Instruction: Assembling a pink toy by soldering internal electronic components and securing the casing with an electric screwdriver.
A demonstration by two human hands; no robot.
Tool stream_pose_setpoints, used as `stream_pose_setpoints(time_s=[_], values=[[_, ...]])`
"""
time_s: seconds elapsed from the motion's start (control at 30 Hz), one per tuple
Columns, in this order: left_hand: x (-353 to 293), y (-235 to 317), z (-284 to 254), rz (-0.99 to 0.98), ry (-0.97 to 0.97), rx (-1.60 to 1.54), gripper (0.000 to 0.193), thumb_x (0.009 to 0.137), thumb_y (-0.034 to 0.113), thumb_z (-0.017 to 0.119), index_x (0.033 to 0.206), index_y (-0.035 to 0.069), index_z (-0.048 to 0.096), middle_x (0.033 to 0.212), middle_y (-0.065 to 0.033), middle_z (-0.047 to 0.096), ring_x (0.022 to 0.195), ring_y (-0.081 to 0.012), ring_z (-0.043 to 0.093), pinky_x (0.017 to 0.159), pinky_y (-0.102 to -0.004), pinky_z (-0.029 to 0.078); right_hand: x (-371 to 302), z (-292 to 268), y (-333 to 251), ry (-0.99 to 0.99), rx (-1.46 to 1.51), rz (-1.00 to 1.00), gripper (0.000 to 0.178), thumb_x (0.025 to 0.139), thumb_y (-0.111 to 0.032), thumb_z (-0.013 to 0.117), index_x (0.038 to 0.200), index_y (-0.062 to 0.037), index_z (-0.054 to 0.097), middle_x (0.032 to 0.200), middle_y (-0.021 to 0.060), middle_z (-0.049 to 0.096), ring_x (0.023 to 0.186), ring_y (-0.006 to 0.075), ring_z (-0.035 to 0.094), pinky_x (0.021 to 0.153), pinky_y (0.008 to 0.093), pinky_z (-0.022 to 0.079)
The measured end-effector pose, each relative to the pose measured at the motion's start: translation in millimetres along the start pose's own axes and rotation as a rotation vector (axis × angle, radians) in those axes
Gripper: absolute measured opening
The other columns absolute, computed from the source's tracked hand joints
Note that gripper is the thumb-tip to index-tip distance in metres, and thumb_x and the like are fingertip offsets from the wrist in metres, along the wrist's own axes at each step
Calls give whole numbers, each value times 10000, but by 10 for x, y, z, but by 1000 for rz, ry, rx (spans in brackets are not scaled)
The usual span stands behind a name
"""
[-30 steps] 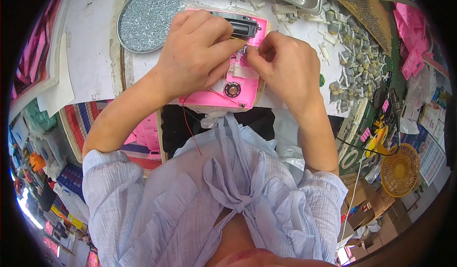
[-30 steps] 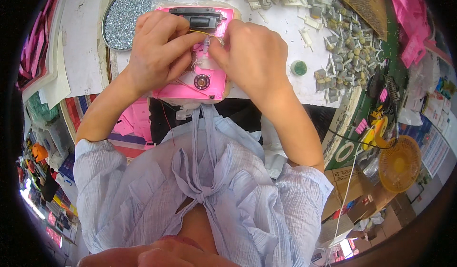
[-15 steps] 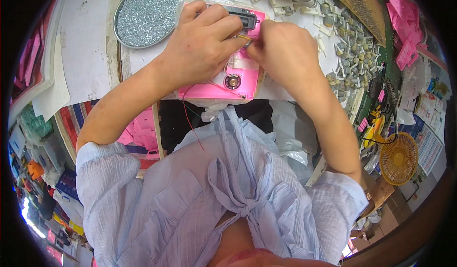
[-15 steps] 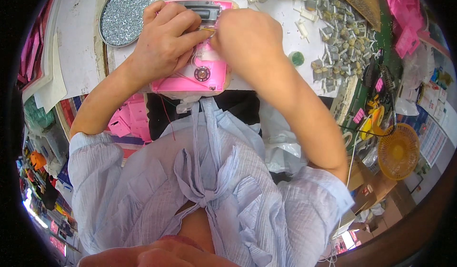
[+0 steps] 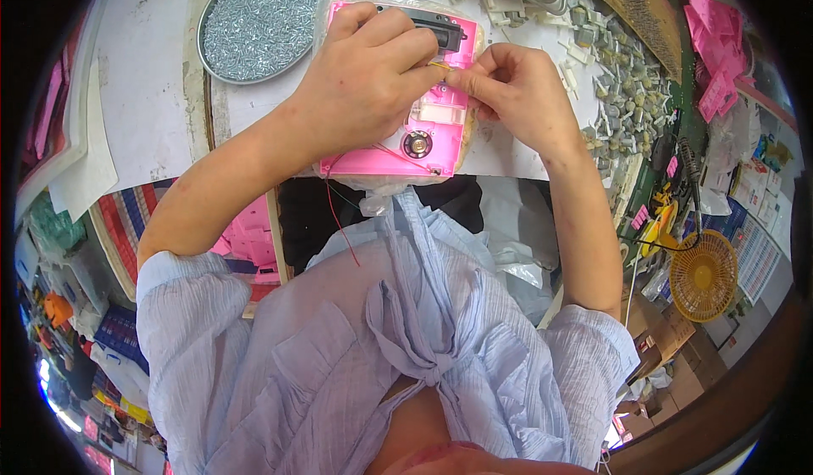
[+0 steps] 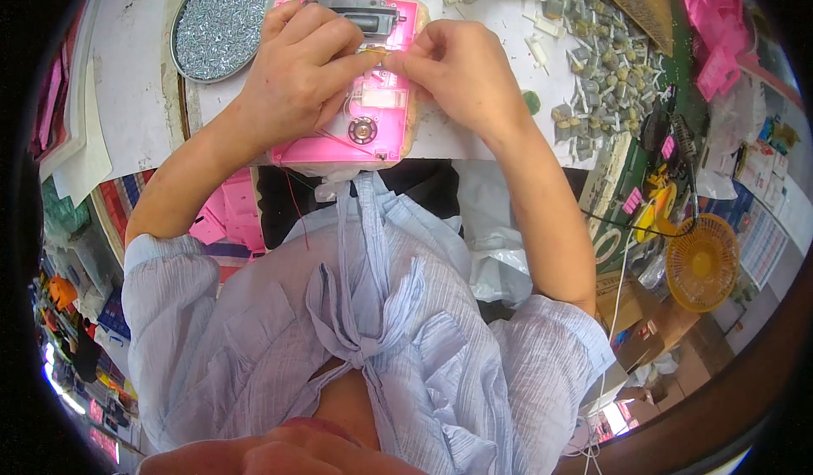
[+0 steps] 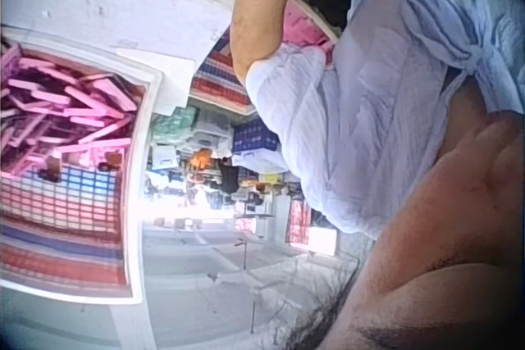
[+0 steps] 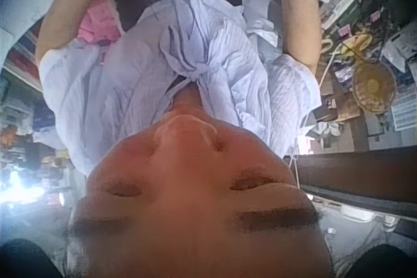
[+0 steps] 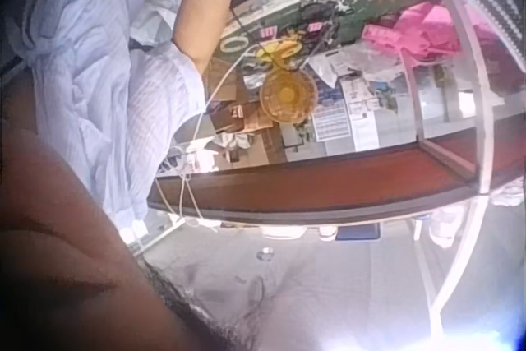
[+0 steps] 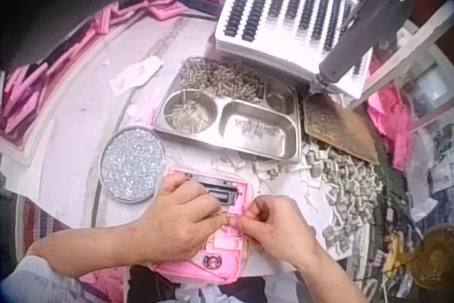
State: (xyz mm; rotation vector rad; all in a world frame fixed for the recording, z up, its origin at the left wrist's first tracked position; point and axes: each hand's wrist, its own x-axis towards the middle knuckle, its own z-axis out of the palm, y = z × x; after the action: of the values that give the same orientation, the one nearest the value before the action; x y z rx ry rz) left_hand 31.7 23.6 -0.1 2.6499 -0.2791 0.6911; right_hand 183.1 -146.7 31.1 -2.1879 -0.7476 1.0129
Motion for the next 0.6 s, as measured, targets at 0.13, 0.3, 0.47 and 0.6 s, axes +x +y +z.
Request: stream_pose_setpoints(time_s=[0.13,0.3,0.47,0.6], values=[[-6,-6,-11,-12,2,-11,308,753,120,704,1056,132,758,958,-15,614,938,-232,584,913,-412,400,-113,63,-29,159,-30,-158,294,798,-258,846,809,-4,697,674,109,661,597,237,638,564,341,496],[-4,0,-20,-34,5,-32,330,736,114,721,1063,142,755,951,-9,616,936,-236,586,897,-412,405,-583,357,-62,292,-413,-771,250,745,-239,823,889,-91,683,845,48,592,792,248,565,699,394,438],[-10,-17,-64,-26,8,-71,357,712,84,738,1065,136,750,968,-24,628,931,-246,586,911,-411,412,-667,628,16,366,-482,-717,180,772,-193,794,878,-105,678,823,19,563,829,220,553,768,386,386],[-13,-92,-122,-20,27,-164,379,691,34,735,1062,110,737,984,-50,639,923,-271,599,882,-412,451,-631,607,45,344,-461,-752,157,779,-175,785,877,-112,679,827,13,567,827,221,556,765,386,384]])
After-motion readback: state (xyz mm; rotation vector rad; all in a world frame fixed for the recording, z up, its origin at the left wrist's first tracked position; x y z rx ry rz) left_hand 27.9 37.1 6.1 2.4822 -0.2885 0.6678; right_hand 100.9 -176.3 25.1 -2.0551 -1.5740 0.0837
